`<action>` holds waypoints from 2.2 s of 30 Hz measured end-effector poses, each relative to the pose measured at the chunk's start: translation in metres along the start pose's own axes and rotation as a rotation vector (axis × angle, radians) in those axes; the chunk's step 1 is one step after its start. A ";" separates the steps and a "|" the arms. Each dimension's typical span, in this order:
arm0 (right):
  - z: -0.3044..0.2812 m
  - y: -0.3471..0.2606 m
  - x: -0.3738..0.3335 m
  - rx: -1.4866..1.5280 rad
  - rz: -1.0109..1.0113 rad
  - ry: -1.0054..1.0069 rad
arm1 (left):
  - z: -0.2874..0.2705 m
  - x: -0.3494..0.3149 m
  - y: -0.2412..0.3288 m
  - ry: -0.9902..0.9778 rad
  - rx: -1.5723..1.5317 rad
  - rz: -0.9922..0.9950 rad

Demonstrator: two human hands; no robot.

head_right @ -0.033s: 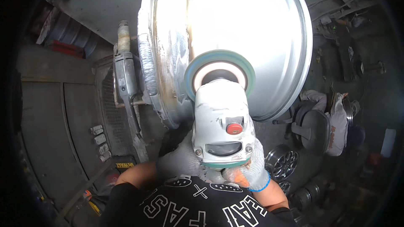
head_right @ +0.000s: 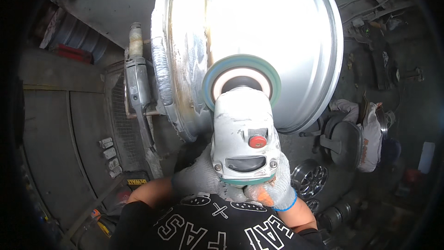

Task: The person uses a power grinder to smooth the edges and surface of a metal car rim.

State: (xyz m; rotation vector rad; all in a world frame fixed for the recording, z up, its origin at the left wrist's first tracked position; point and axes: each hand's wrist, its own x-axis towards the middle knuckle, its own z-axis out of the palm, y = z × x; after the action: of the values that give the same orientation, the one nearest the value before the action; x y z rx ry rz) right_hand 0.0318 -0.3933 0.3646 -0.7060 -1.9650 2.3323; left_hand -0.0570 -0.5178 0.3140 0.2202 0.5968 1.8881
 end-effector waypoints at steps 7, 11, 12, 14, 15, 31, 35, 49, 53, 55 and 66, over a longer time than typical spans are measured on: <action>-0.001 -0.004 0.007 -0.536 -0.257 -0.088 | -0.001 0.000 0.002 -0.022 0.124 0.059; -0.002 -0.003 0.005 -0.234 -0.064 0.023 | 0.000 -0.002 0.003 -0.001 0.009 0.036; -0.007 -0.001 0.005 -0.302 -0.047 -0.099 | 0.001 -0.003 0.005 0.002 -0.004 0.030; -0.006 0.003 0.007 -0.360 -0.121 -0.054 | 0.002 -0.001 0.014 -0.011 0.106 0.020; -0.006 0.003 0.008 -0.418 -0.194 -0.013 | 0.003 0.000 0.017 -0.025 0.229 0.019; 0.009 0.009 -0.009 0.013 -0.034 0.090 | 0.004 -0.004 0.016 -0.132 0.546 0.031; 0.013 0.009 -0.007 0.177 0.056 0.117 | -0.004 -0.010 0.000 -0.027 -0.009 -0.034; -0.002 0.006 0.001 -0.108 -0.081 -0.051 | -0.007 -0.004 0.000 -0.114 0.058 0.038; 0.004 0.002 0.005 -0.376 -0.203 -0.093 | -0.011 0.002 0.000 -0.099 -0.024 -0.092; 0.012 -0.002 0.003 -0.061 -0.108 -0.002 | -0.010 -0.001 0.018 -0.186 0.269 -0.099; 0.010 0.004 -0.010 -0.177 -0.126 0.054 | -0.004 -0.007 -0.001 -0.069 -0.010 -0.053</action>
State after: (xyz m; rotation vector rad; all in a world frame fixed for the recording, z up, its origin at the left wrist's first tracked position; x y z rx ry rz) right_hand 0.0390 -0.4065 0.3651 -0.6251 -2.1435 2.0664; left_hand -0.0548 -0.5252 0.3107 0.2602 0.5414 1.8246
